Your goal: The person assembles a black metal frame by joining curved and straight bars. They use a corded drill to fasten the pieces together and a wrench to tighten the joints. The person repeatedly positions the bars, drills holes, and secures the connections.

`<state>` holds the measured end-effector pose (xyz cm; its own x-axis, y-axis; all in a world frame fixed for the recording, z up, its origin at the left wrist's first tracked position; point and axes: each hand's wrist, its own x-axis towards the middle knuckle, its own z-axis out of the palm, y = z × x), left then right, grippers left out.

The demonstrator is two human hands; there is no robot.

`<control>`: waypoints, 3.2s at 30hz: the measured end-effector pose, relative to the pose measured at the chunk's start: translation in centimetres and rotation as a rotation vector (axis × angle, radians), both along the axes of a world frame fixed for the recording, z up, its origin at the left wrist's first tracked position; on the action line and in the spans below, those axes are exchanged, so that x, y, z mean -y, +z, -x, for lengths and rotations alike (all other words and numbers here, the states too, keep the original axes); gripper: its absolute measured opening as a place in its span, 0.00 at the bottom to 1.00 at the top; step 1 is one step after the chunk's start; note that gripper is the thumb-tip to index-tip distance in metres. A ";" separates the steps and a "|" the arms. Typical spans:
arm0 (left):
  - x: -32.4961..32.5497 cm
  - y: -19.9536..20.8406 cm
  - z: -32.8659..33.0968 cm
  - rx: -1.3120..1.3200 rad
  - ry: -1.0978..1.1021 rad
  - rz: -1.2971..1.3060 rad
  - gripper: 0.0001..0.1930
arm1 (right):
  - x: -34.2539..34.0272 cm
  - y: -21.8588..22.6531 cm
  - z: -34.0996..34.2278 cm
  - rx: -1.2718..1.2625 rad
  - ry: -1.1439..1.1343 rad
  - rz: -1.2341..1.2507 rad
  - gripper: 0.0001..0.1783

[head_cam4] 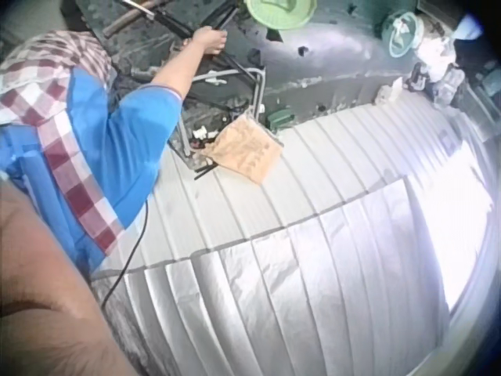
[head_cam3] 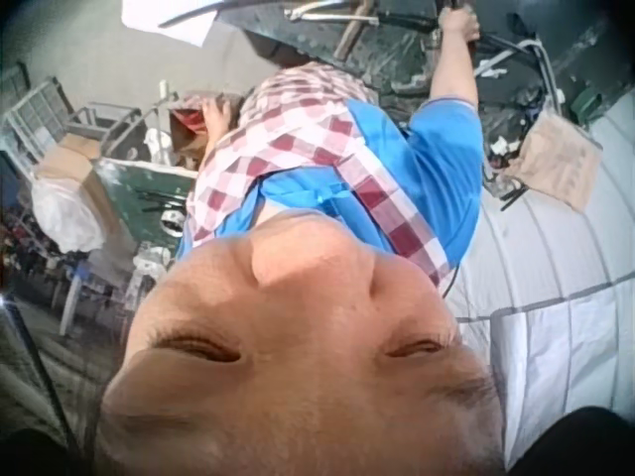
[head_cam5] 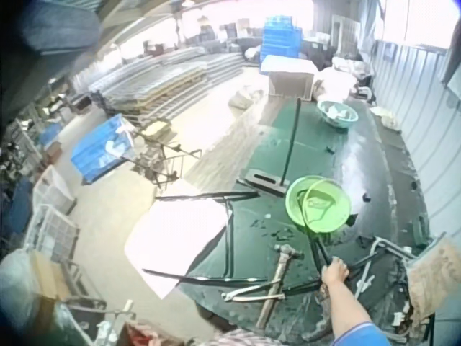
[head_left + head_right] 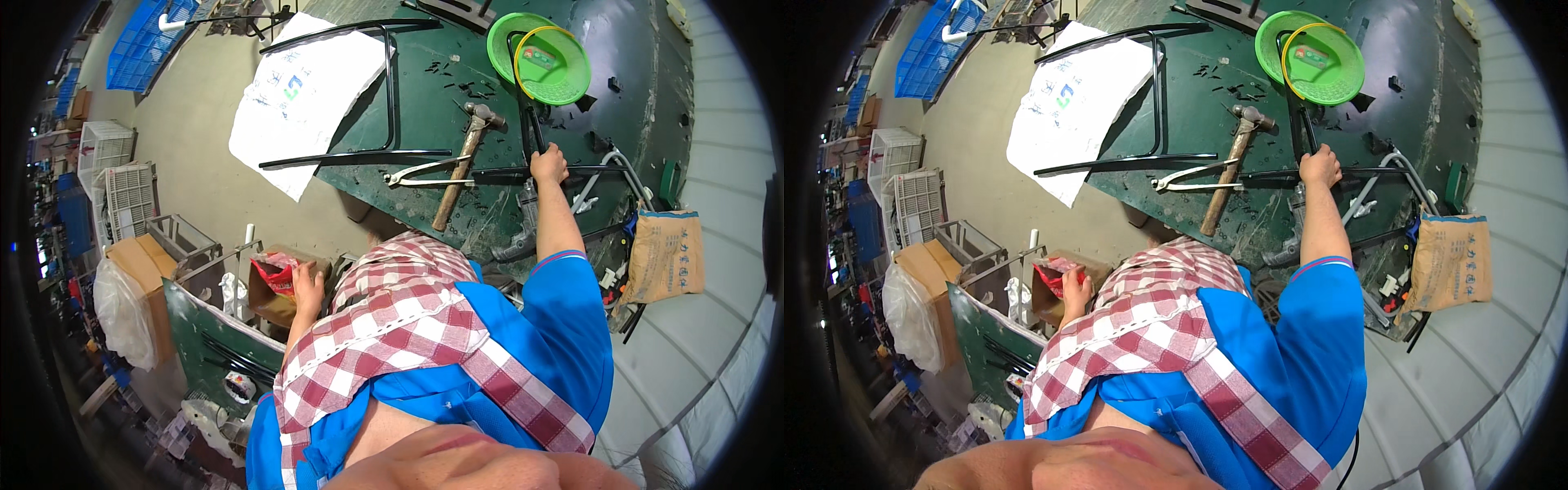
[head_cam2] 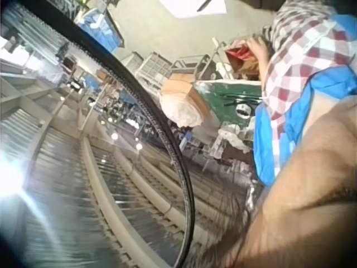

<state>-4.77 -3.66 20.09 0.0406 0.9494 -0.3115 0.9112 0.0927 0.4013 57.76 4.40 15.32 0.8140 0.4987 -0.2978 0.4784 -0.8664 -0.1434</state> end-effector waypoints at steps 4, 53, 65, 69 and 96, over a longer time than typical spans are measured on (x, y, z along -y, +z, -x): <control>-1.5 2.2 -2.8 0.006 -0.003 -0.002 0.18 | -1.5 -1.5 -3.8 -0.014 0.185 0.258 0.26; -8.4 5.7 -13.1 0.234 -0.341 -0.028 0.17 | 7.6 10.3 0.3 -0.698 -0.794 -1.462 0.10; -11.7 17.6 -33.5 0.562 -0.843 0.207 0.26 | 6.4 26.8 7.6 -1.023 -0.127 -1.700 0.04; -9.7 19.2 -33.9 0.789 -0.889 0.405 0.28 | 6.7 27.9 8.3 -1.194 -0.103 -1.837 0.08; -7.7 17.8 -16.9 1.070 0.268 -0.081 0.15 | 6.5 6.6 -2.0 -0.001 0.141 -0.437 0.24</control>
<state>12.10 4.03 37.88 0.0417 0.9837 -0.1749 0.0438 0.1731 0.9839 59.72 -2.10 21.88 0.7291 0.6835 -0.0355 0.5867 -0.6508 -0.4819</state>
